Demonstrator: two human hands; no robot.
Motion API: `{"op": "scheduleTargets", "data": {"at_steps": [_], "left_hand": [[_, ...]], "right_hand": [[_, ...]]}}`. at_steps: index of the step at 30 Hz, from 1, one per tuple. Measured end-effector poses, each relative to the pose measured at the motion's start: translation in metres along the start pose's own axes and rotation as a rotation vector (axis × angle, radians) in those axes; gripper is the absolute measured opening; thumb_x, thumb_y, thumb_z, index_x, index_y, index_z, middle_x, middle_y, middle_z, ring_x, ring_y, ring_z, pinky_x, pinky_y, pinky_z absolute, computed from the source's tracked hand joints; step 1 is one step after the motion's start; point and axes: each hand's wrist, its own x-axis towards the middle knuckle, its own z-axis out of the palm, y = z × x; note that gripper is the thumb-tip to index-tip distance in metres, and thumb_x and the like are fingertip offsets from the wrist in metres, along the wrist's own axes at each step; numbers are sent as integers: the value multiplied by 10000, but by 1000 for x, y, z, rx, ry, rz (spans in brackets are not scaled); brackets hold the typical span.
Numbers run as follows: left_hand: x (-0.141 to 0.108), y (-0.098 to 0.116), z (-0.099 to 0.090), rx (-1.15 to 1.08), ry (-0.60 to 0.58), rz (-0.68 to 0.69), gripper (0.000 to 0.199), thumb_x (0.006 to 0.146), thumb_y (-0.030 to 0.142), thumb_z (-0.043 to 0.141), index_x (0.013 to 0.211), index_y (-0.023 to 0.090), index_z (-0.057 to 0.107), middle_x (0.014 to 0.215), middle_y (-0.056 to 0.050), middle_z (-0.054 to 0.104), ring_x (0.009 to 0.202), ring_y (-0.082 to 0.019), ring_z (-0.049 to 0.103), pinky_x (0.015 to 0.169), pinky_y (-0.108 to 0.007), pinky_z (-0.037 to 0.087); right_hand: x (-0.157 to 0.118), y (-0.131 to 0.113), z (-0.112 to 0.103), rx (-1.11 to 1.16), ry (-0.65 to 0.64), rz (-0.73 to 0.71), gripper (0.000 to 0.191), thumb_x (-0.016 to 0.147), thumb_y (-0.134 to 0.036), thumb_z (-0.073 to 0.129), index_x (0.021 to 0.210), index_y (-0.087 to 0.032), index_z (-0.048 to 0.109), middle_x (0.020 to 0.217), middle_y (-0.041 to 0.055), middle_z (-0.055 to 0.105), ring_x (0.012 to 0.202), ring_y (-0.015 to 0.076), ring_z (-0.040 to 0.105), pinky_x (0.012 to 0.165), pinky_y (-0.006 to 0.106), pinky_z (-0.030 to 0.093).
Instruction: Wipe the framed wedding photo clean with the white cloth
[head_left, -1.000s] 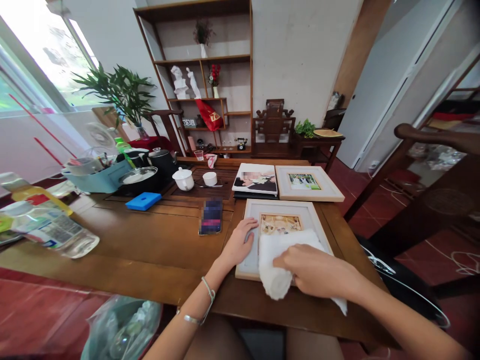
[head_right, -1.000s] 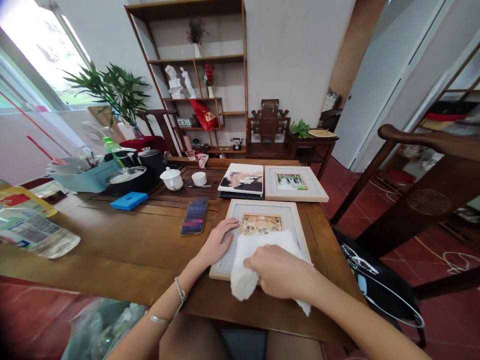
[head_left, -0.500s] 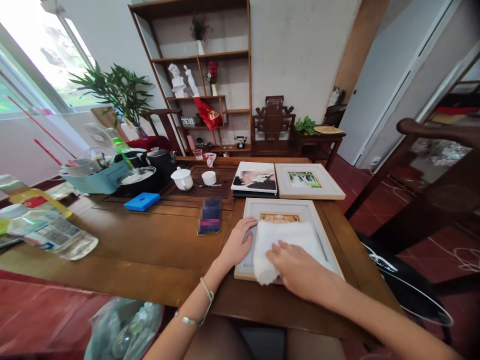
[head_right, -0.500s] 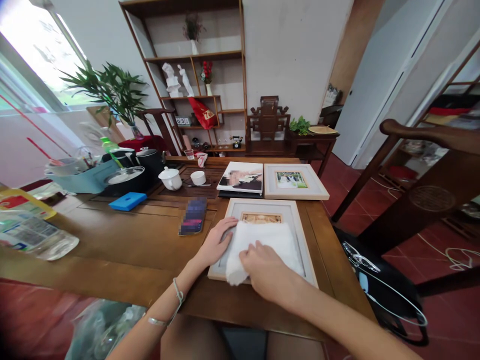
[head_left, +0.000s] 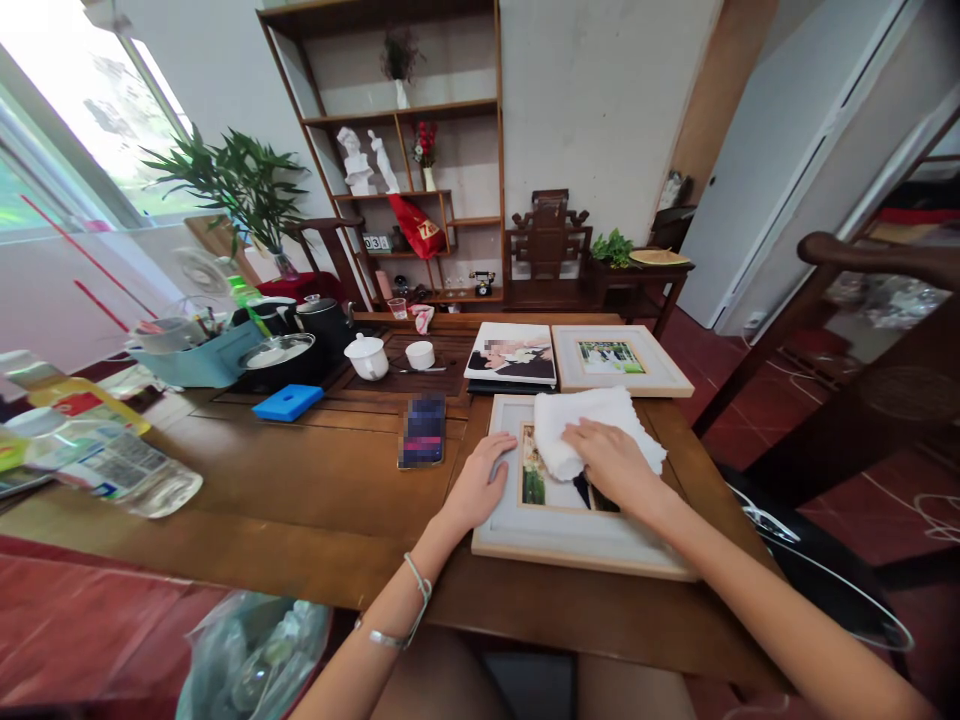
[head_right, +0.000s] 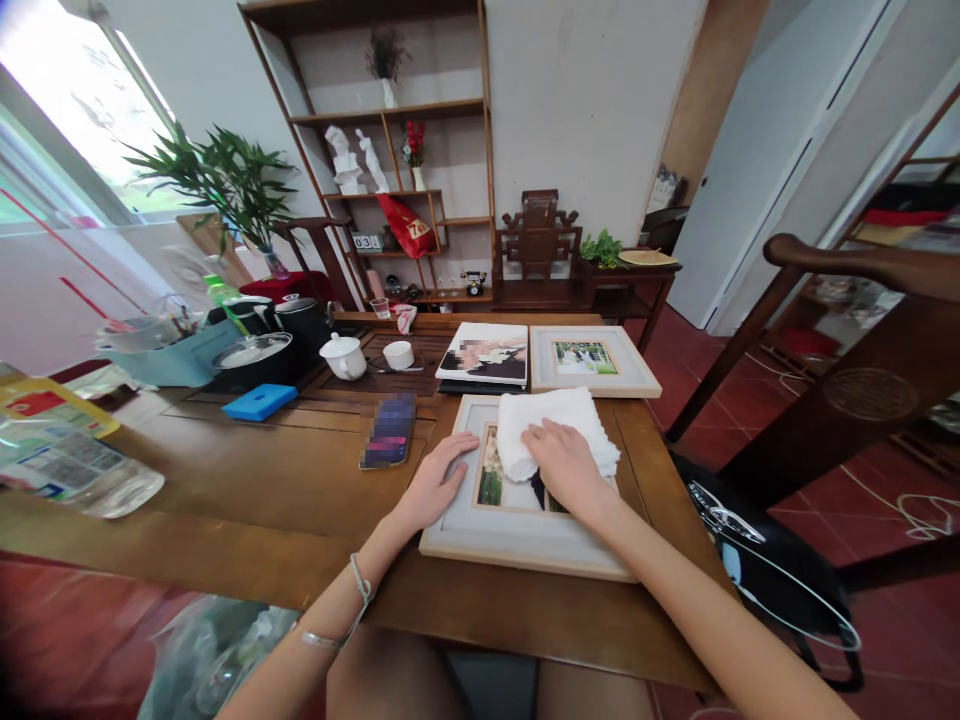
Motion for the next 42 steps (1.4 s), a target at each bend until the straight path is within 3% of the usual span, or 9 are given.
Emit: {"op": "scheduleTargets", "data": {"at_steps": [3, 6, 10, 13, 19, 25, 31, 36, 42], "left_hand": [[0, 2, -1, 5, -13, -8, 411, 833, 42, 445, 1194, 165, 597, 1290, -131, 578, 1261, -240, 492, 1120, -490, 348], [0, 3, -1, 5, -21, -18, 408, 835, 42, 437, 1193, 156, 596, 1289, -138, 575, 1261, -239, 492, 1117, -487, 353], [0, 1, 0, -2, -16, -14, 397, 835, 42, 439, 1176, 160, 604, 1284, -132, 580, 1262, -235, 494, 1120, -481, 351], [0, 0, 0, -7, -6, -1, 401, 832, 39, 441, 1174, 167, 605, 1283, -127, 581, 1266, -233, 492, 1119, -479, 356], [1, 0, -1, -7, -13, 12, 397, 828, 41, 443, 1160, 178, 612, 1273, -120, 590, 1255, -232, 504, 1111, -488, 367], [1, -1, 0, -10, 1, 11, 382, 837, 55, 449, 1154, 188, 617, 1260, -117, 597, 1254, -227, 505, 1114, -488, 366], [2, 0, 0, -5, -6, 1, 370, 845, 67, 447, 1156, 173, 617, 1272, -124, 589, 1256, -228, 504, 1120, -487, 357], [2, 0, 0, -20, 3, 13, 375, 836, 52, 455, 1141, 187, 626, 1258, -119, 600, 1247, -235, 510, 1108, -502, 368], [1, -1, 1, -12, 7, 19, 374, 835, 50, 458, 1135, 192, 629, 1257, -115, 601, 1248, -231, 511, 1107, -498, 372]], "right_hand": [[5, 4, 15, -78, 110, -13, 474, 810, 67, 381, 1209, -117, 559, 1354, 153, 539, 1308, 298, 413, 1038, 438, 343], [4, -3, 15, -107, 81, -77, 454, 818, 65, 369, 1200, -93, 554, 1332, 170, 545, 1277, 296, 443, 1013, 409, 370], [-7, -21, -6, -40, -108, -148, 395, 770, 61, 402, 1063, -106, 610, 1129, 170, 648, 1046, 274, 602, 822, 348, 448], [-26, -33, -30, 78, -254, -233, 320, 727, 9, 461, 950, -140, 636, 931, 121, 695, 841, 256, 648, 692, 325, 425], [-51, -31, -58, 275, -311, -308, 275, 706, -24, 483, 855, -191, 643, 860, 54, 702, 841, 228, 632, 695, 298, 372], [-30, -4, -34, 70, -133, -111, 374, 752, 32, 420, 960, -186, 641, 953, 72, 696, 858, 228, 610, 645, 303, 346], [-12, 7, -4, -75, 36, -84, 319, 842, -1, 415, 1056, -147, 601, 1089, 122, 653, 958, 264, 554, 735, 348, 393], [-10, -4, -2, -69, -38, -152, 345, 786, 39, 435, 1031, -138, 603, 1036, 123, 653, 959, 261, 552, 755, 341, 389], [-25, -21, -26, 97, -190, -208, 291, 720, -40, 489, 944, -164, 627, 938, 94, 672, 876, 249, 590, 687, 319, 364]]}}
